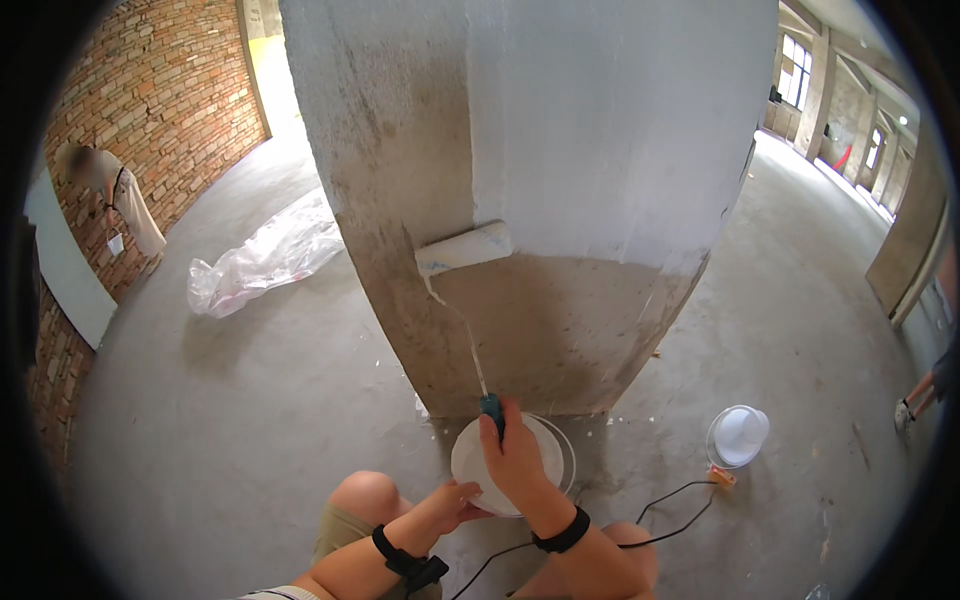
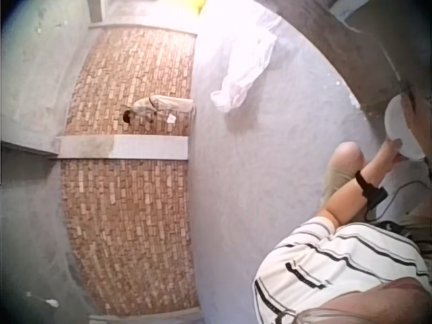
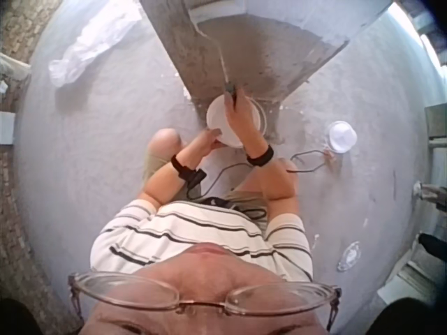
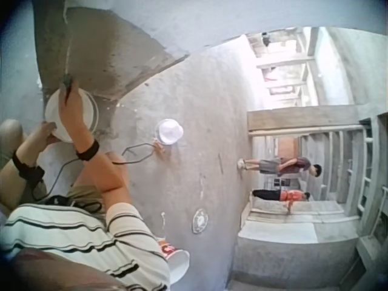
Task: Applying white paint to a concrete pillar using a paint roller.
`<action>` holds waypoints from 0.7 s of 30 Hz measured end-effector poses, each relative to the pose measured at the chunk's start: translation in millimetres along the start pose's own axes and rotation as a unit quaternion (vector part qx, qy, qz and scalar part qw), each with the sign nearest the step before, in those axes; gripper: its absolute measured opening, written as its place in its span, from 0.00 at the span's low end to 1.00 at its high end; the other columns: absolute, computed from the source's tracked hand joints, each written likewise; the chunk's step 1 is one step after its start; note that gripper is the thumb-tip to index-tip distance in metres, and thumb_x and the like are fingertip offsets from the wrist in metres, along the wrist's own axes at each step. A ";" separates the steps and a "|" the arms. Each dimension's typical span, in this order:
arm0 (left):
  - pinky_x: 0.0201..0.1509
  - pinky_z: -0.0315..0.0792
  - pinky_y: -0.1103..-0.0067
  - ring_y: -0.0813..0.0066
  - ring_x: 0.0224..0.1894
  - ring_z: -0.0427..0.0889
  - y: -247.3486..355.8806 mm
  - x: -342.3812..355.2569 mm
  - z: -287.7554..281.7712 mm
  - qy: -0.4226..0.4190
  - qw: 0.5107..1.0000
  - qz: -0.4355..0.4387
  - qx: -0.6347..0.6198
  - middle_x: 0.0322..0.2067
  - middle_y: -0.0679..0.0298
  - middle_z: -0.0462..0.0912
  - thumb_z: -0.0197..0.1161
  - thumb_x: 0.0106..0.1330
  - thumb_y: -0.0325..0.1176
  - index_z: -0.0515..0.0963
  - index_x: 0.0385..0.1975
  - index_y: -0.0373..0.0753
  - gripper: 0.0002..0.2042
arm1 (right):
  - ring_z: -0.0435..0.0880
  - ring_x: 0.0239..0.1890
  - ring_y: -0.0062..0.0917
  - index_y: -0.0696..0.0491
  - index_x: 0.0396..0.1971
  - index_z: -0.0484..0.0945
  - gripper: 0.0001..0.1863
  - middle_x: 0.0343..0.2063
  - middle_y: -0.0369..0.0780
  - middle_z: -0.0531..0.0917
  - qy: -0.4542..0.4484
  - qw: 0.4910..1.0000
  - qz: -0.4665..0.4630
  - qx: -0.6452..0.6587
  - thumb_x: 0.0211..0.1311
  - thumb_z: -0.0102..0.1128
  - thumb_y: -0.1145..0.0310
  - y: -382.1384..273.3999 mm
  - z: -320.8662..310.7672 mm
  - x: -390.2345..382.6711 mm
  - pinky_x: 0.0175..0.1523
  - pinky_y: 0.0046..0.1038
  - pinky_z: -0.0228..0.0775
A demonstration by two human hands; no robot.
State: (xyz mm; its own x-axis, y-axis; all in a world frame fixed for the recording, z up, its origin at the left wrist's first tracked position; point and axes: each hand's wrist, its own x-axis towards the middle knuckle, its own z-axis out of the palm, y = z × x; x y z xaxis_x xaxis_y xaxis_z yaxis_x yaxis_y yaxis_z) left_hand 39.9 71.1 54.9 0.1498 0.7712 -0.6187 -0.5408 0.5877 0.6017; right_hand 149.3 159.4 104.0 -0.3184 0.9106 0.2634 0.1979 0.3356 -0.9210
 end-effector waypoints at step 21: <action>0.55 0.72 0.64 0.65 0.54 0.73 -1.6 14.4 -10.6 -0.039 0.999 0.028 0.003 0.52 0.62 0.72 0.52 0.62 0.33 0.65 0.55 0.38 0.20 | 0.68 0.11 0.16 0.59 0.36 0.68 0.13 0.14 0.34 0.70 -0.086 0.964 0.146 0.206 0.68 0.43 0.63 -53.4 22.3 0.8 0.16 0.21 0.60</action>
State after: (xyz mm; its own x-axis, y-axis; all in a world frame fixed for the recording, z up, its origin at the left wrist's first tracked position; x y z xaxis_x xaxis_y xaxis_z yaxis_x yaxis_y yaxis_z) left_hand 34.2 78.7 39.7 0.1840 0.8193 -0.5430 -0.5459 0.5446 0.6368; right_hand 117.8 136.8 146.9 -0.4616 0.8860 -0.0442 -0.0702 -0.0861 -0.9938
